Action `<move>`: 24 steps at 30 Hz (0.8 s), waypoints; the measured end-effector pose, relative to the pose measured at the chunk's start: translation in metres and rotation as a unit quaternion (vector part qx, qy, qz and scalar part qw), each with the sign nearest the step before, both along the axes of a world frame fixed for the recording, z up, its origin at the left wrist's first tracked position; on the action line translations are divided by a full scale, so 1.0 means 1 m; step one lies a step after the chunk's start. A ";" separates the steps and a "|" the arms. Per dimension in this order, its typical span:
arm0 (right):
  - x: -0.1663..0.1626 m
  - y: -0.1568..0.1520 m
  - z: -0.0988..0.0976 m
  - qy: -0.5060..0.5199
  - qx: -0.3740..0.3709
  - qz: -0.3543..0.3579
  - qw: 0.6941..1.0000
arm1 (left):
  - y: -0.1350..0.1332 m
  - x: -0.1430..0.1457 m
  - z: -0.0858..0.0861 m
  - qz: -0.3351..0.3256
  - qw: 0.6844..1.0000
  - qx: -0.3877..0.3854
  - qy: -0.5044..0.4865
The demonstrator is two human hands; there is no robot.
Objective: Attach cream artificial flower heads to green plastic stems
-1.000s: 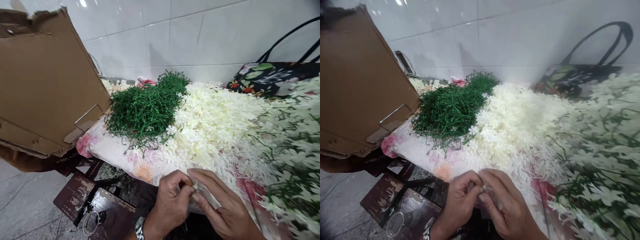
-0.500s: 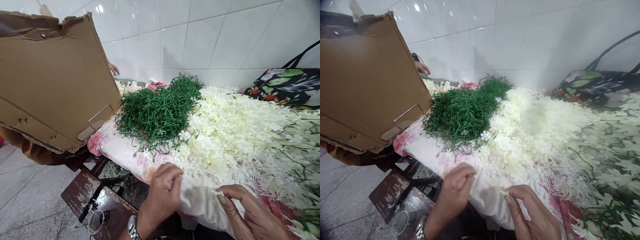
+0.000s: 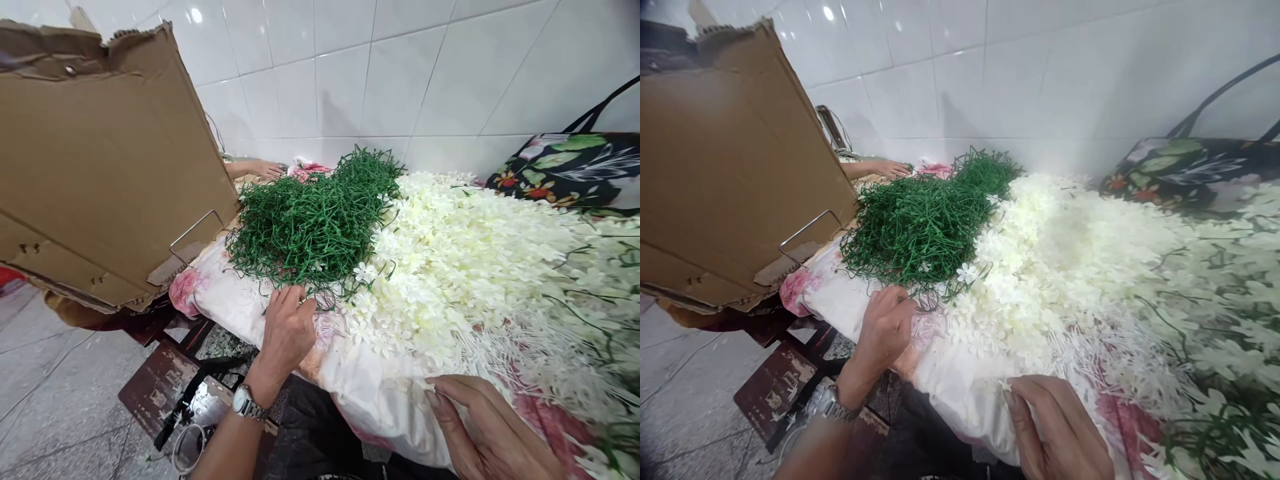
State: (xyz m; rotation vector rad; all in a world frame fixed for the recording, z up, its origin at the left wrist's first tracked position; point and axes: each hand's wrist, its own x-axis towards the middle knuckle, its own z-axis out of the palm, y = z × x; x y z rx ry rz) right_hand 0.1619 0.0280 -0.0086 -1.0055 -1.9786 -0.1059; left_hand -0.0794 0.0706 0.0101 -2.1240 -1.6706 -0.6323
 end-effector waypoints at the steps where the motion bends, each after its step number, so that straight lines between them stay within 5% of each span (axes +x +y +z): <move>1: 0.000 0.000 0.000 0.004 -0.005 0.003 1.000 | -0.002 -0.001 0.000 -0.012 1.000 0.006 -0.016; 9: -0.001 0.000 0.002 0.038 -0.028 0.013 0.999 | -0.022 0.003 -0.001 -0.171 0.970 0.065 -0.159; 18: -0.001 -0.001 0.003 0.043 -0.042 0.016 0.998 | -0.053 0.024 -0.018 -0.174 0.975 0.026 -0.139; 24: 0.000 -0.003 0.003 0.043 -0.050 0.010 0.998 | -0.055 0.036 -0.011 -0.136 0.970 -0.017 -0.200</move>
